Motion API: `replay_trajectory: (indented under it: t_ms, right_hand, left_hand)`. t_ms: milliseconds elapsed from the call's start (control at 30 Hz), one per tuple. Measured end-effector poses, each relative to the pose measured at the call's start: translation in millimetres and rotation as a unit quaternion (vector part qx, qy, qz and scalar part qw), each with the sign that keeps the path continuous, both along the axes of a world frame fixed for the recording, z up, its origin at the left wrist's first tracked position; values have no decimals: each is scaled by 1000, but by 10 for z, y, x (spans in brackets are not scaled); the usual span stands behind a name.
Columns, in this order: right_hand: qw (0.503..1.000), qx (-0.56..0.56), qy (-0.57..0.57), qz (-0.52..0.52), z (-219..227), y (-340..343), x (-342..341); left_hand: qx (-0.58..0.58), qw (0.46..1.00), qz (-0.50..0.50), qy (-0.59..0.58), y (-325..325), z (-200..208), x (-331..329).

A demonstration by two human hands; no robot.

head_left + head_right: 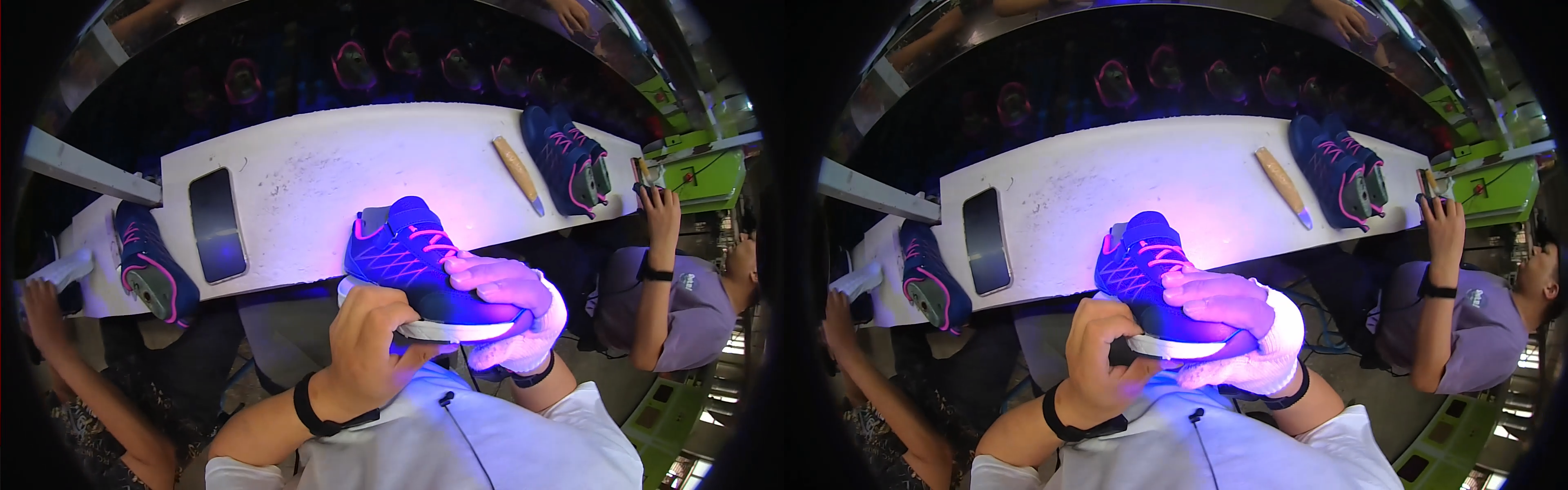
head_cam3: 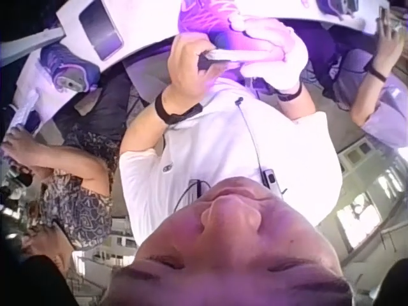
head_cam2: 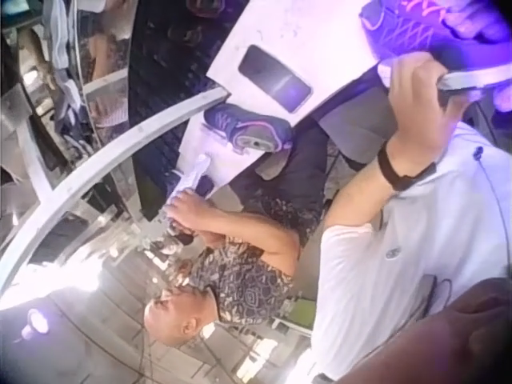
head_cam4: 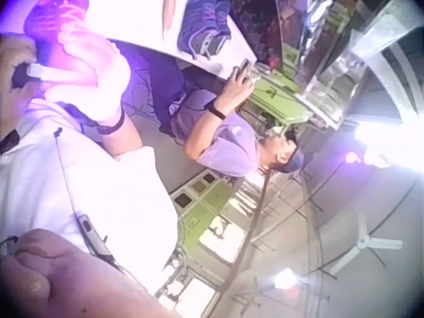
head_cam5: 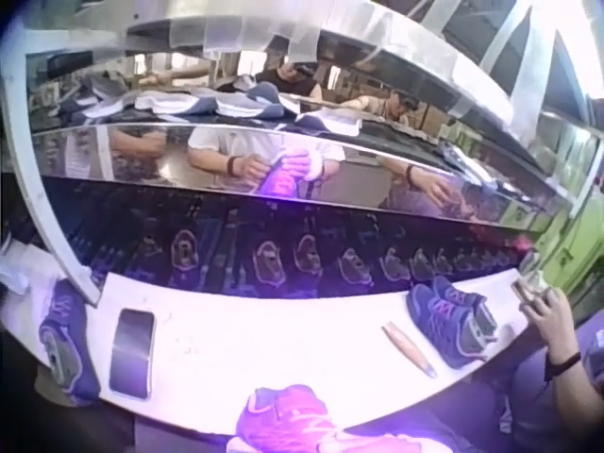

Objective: Checking shoes for quality and cleanliness on an assembly line.

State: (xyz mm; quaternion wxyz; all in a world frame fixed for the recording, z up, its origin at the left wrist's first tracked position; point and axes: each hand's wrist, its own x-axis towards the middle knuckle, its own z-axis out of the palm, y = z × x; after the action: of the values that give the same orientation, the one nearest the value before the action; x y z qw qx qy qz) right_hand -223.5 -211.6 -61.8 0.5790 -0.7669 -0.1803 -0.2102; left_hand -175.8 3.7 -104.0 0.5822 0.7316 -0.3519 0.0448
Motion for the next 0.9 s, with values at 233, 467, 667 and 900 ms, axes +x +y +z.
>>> replay_trajectory:
  t_ms: [233, 467, 667, 900]
  right_hand:
    - [994, 98, 42, 11, -127, -212, -32]
    - [983, 184, 17, -10, -379, -391, -116]
    - [963, -38, 220, -148, -388, -836, -392]
    - [863, 202, 380, -266, -705, -537, -134]
  left_hand:
    - [-18, 999, 14, -34, -218, -115, 79]
    - [27, 998, -13, 52, -362, 28, 182]
    - [220, 966, -135, 27, -186, -233, 518]
    - [92, 944, -200, 247, 302, 144, 1226]
